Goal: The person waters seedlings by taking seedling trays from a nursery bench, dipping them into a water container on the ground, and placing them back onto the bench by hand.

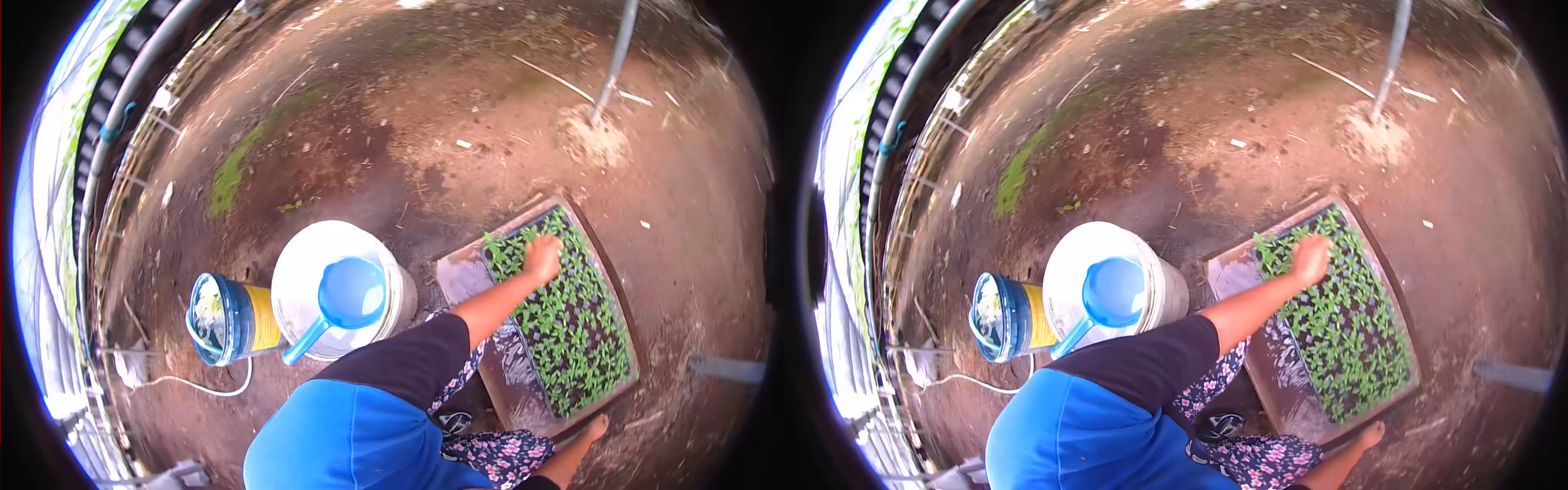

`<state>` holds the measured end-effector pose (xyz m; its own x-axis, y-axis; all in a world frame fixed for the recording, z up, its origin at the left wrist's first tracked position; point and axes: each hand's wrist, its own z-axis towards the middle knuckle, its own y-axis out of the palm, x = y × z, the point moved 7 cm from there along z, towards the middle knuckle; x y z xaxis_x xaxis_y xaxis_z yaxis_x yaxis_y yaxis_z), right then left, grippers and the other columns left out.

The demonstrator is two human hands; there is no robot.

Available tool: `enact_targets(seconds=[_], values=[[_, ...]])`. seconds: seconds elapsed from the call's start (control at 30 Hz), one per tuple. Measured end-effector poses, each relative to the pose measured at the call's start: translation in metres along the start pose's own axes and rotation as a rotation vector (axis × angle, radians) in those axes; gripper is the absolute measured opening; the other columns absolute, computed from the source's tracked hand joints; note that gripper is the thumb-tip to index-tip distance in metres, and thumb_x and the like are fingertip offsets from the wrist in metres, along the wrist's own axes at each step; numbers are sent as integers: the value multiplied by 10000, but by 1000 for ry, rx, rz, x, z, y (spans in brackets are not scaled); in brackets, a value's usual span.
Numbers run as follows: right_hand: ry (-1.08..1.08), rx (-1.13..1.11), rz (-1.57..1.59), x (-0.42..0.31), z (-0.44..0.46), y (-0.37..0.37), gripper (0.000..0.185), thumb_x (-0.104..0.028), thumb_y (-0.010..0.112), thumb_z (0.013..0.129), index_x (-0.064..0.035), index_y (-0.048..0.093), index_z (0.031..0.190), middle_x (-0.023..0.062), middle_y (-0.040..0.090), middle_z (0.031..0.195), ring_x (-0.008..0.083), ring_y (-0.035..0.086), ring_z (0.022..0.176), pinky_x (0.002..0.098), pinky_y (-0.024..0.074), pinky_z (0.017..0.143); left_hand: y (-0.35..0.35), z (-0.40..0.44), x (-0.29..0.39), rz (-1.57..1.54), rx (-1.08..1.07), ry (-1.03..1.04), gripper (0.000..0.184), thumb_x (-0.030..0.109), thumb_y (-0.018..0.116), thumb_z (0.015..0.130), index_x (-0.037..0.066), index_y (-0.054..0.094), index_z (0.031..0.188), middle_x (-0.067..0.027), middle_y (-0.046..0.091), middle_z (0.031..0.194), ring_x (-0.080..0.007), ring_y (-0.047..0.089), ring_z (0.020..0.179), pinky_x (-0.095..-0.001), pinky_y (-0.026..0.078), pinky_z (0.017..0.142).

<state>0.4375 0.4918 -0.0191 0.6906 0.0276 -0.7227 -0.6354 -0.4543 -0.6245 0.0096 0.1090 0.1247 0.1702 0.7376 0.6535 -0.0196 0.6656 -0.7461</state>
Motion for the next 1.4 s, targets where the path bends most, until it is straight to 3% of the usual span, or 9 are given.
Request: enact_targets(seconds=[0.13,0.27,0.53,0.63,0.83,1.07,1.17,1.23,1.4], values=[[261,115,513,-12,-2,15,278,-148,475,800,57,517,982,126,563,918,213,536,794,320,442,700,30,-21,23,-90,-253,183,184,70,519,688,79,555,868,-94,503,925,-267,448,923,-413,319,802],[-212,56,-122,-30,29,17,339,-235,495,806,22,517,1026,90,577,899,163,542,772,248,436,606,44,-33,31,33,-451,311,179,104,533,700,73,558,875,-107,513,912,-267,450,944,-411,313,817],[-118,46,-21,-48,27,10,329,-227,489,819,2,508,1055,82,559,950,153,539,781,257,445,638,35,-20,27,83,-390,314,152,65,560,648,72,573,798,-97,516,868,-253,461,900,-392,313,794],[-83,-7,30,-49,19,10,357,-227,486,807,33,504,1051,135,548,1013,222,536,865,296,445,710,37,-15,23,97,-349,313,167,56,562,642,65,573,808,-93,516,869,-251,457,905,-393,311,795],[1,45,-91,-27,27,6,358,-234,500,806,28,509,1050,114,554,973,193,531,807,282,442,662,41,-12,21,152,-376,299,165,72,562,676,83,573,841,-87,501,888,-237,437,923,-364,306,795],[73,-126,245,15,48,22,323,-231,528,794,14,529,1004,73,563,878,157,526,740,261,438,630,40,-5,14,177,-346,309,198,103,569,668,97,579,865,-86,517,909,-245,447,927,-384,319,776],[-32,-106,79,23,49,24,319,-237,524,784,19,549,973,95,584,900,170,537,802,276,412,747,39,-2,11,160,-325,315,243,144,574,670,140,589,912,-69,538,923,-234,464,917,-386,326,762],[-22,-132,127,24,43,35,272,-188,522,795,-8,541,999,55,575,843,134,530,758,247,429,654,41,-1,11,217,-318,310,220,172,580,697,141,588,915,-66,537,934,-234,465,930,-385,322,771],[98,-69,8,-16,4,34,307,-205,534,746,11,550,964,83,588,831,167,548,745,275,431,680,41,-1,16,266,-322,369,238,197,593,707,128,570,933,-69,543,969,-255,482,939,-405,348,770]])
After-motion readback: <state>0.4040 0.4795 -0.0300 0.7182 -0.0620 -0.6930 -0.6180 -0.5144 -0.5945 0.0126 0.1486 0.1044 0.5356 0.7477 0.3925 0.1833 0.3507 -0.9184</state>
